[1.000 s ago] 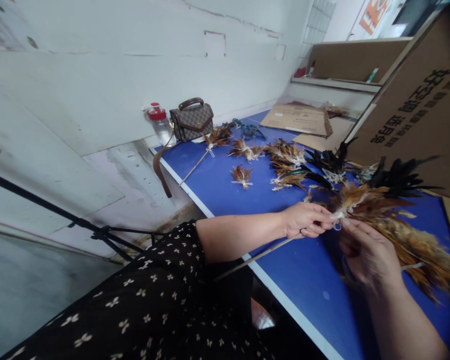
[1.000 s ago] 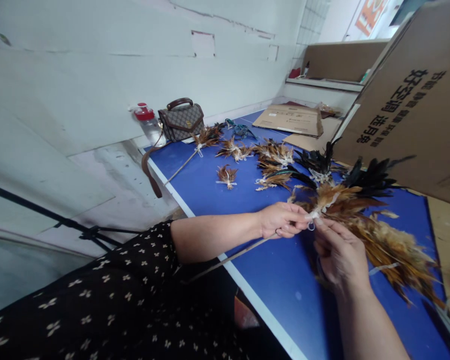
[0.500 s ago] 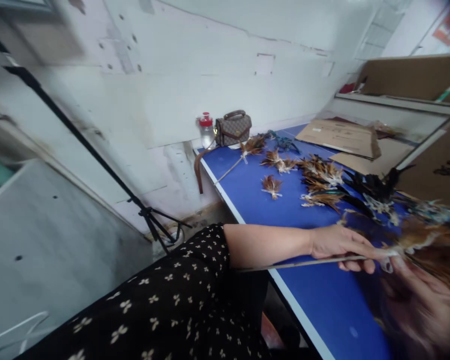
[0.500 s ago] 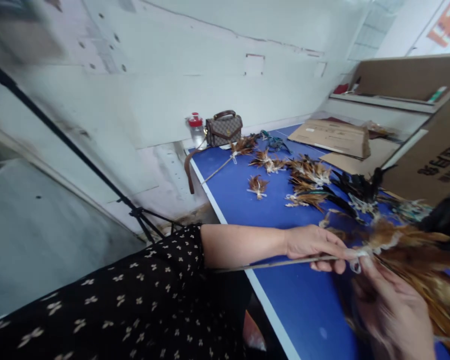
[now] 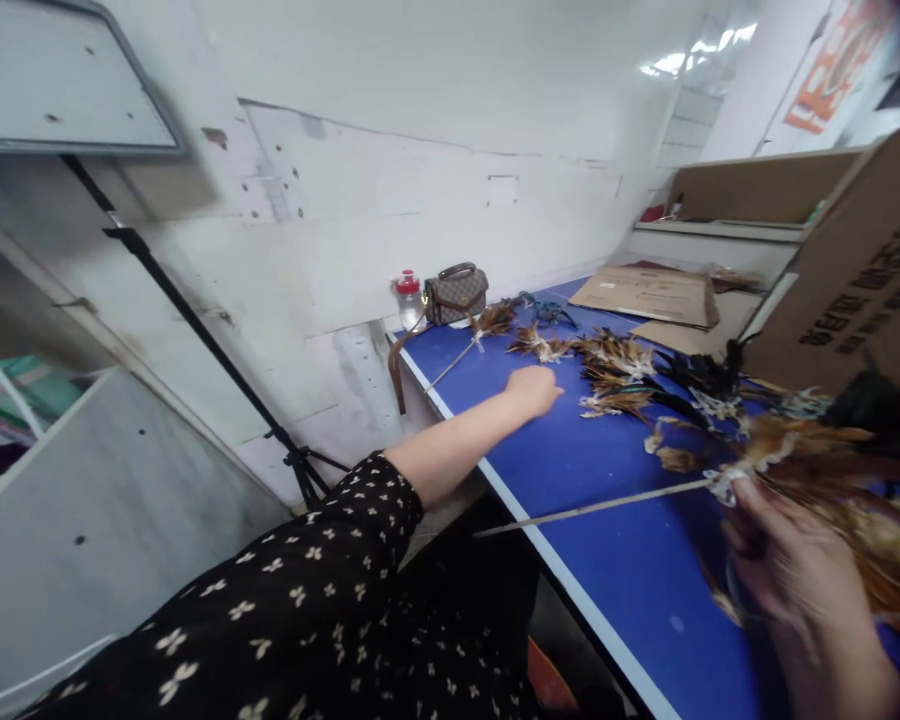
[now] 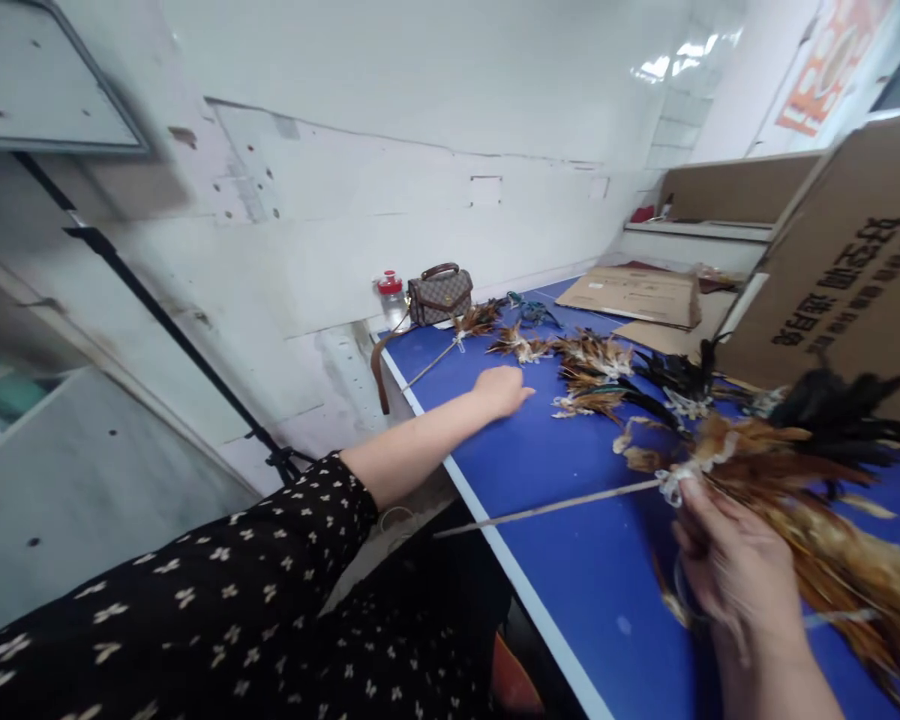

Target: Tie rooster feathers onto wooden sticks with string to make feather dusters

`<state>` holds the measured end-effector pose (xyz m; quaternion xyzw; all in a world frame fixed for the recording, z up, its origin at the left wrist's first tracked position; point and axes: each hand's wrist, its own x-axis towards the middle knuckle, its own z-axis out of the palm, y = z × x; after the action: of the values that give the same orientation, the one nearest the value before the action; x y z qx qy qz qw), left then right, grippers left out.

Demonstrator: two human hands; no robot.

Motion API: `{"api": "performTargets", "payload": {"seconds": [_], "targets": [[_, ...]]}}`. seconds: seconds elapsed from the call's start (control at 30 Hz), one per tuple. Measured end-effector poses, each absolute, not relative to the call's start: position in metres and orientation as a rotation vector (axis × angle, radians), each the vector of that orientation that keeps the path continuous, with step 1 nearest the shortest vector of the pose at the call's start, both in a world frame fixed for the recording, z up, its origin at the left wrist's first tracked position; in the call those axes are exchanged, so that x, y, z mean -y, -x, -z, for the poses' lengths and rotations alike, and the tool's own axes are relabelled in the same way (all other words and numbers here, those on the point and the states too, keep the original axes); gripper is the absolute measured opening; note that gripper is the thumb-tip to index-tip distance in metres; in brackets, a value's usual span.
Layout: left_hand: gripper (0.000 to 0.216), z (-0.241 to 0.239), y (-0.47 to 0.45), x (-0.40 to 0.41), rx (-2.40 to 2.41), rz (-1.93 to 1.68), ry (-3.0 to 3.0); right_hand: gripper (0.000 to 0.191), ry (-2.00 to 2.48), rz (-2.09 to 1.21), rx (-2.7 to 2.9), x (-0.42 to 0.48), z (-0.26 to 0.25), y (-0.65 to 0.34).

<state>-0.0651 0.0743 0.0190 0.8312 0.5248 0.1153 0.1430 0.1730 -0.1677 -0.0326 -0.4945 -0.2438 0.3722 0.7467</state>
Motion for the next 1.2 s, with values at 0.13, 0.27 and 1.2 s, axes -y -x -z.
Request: {"api": "performTargets", "payload": {"seconds": [0.13,0.27,1.2], "targets": [[0.033,0.002,0.084,-0.088,-1.584,-0.271,-2.369,0.051,1.054,-0.836,0.57,0.169,0.029,-0.169],[0.025,0.016,0.082,-0.088,-1.549,-0.319,-2.323,0.05,1.049,-0.847,0.577,0.17,0.03,-0.169],[0.019,0.019,-0.034,0.062,-0.55,-0.781,-1.35,0.048,1.085,-0.831,0.641,0.17,0.034,-0.169]]}}
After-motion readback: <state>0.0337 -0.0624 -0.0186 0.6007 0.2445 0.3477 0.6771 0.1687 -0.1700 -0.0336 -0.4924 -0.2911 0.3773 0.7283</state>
